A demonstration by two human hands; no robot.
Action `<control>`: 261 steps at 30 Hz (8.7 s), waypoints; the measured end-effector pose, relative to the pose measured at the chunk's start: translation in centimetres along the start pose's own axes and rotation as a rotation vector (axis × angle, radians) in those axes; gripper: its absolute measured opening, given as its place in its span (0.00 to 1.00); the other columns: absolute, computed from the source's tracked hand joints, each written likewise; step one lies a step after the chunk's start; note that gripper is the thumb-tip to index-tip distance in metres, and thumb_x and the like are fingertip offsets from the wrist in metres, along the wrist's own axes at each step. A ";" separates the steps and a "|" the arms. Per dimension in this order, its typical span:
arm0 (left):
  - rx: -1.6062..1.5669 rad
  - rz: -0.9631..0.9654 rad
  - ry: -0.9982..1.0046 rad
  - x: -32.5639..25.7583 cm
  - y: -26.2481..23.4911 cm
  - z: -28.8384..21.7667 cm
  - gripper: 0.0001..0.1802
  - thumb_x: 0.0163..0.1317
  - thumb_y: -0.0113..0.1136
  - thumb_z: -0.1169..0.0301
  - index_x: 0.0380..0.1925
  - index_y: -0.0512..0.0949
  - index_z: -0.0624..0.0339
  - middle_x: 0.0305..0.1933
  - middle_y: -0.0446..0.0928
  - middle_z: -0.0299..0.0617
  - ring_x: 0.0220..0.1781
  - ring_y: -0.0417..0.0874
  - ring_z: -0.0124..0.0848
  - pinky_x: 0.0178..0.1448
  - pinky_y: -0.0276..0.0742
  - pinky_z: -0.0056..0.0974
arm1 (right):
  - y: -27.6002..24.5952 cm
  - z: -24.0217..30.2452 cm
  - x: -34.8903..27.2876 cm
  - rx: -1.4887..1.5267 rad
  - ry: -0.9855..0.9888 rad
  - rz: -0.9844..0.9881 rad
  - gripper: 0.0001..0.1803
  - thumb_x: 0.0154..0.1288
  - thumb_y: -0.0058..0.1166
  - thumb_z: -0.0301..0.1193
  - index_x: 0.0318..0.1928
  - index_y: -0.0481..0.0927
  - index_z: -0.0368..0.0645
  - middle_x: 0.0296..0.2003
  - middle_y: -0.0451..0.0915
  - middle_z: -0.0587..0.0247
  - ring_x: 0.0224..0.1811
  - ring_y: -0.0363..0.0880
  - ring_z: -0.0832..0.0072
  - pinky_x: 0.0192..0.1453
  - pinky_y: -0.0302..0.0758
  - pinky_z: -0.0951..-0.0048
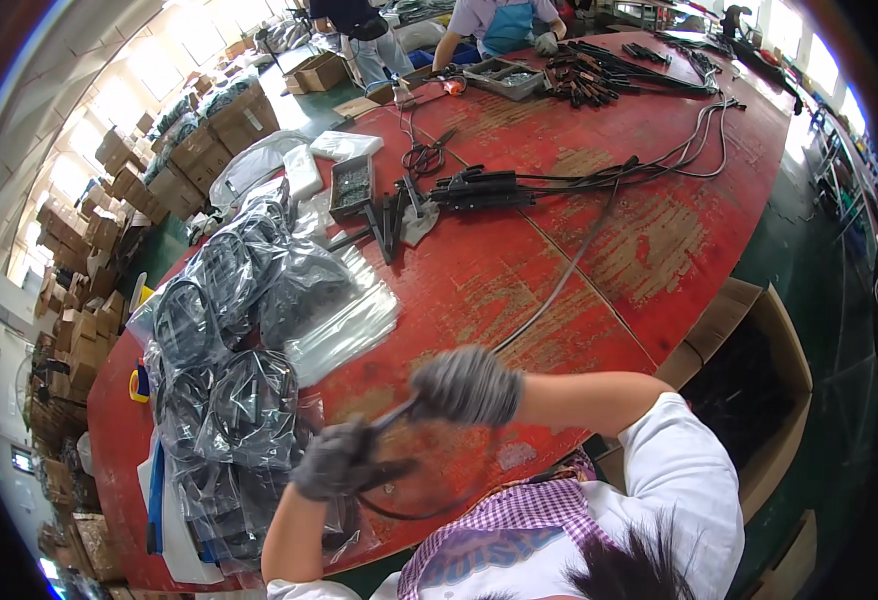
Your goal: The person repeatedly picks up black cables, coils them by hand, and places them into clear plastic bags on a red workbench. The person then sets the filled bags aside and continues the process with additional cables.
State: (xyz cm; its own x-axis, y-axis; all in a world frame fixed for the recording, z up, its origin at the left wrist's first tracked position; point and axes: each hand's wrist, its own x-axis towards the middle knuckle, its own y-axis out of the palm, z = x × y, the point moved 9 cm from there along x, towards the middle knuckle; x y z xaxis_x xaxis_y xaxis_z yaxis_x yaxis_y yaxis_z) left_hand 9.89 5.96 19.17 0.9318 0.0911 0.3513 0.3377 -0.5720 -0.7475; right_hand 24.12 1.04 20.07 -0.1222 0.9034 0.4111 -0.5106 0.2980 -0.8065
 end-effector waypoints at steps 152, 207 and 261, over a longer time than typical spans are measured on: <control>0.066 -0.541 -0.996 -9.4 7.0 18.6 0.16 0.55 0.56 0.63 0.40 0.77 0.60 0.41 0.76 0.49 0.45 0.77 0.41 0.52 0.70 0.39 | 17.9 -13.9 11.2 0.146 0.200 -0.076 0.07 0.54 0.53 0.33 0.30 0.77 0.44 0.32 0.76 0.54 0.37 0.74 0.56 0.40 0.70 0.58; 0.484 -0.848 -0.846 -3.7 1.3 18.1 0.08 0.50 0.63 0.62 0.28 0.79 0.52 0.30 0.75 0.38 0.34 0.74 0.35 0.40 0.67 0.40 | 19.6 -14.4 16.2 0.007 0.302 0.226 0.22 0.59 0.44 0.48 0.32 0.80 0.41 0.33 0.77 0.47 0.40 0.74 0.53 0.46 0.69 0.57; 0.807 0.061 -0.780 -6.0 5.1 21.5 0.13 0.51 0.50 0.71 0.37 0.78 0.49 0.37 0.74 0.41 0.42 0.76 0.39 0.43 0.73 0.42 | 19.9 -6.0 5.8 -0.240 -0.266 -0.011 0.20 0.58 0.45 0.40 0.48 0.74 0.42 0.55 0.68 0.55 0.58 0.64 0.61 0.61 0.57 0.55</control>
State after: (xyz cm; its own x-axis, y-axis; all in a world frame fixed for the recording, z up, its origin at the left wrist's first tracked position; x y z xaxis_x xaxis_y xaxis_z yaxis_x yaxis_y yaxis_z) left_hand 8.91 20.04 1.15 0.6823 0.7282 0.0639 0.0120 0.0763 -0.9970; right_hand 18.33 14.05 3.81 -0.3509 0.7972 0.4912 -0.3024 0.3999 -0.8652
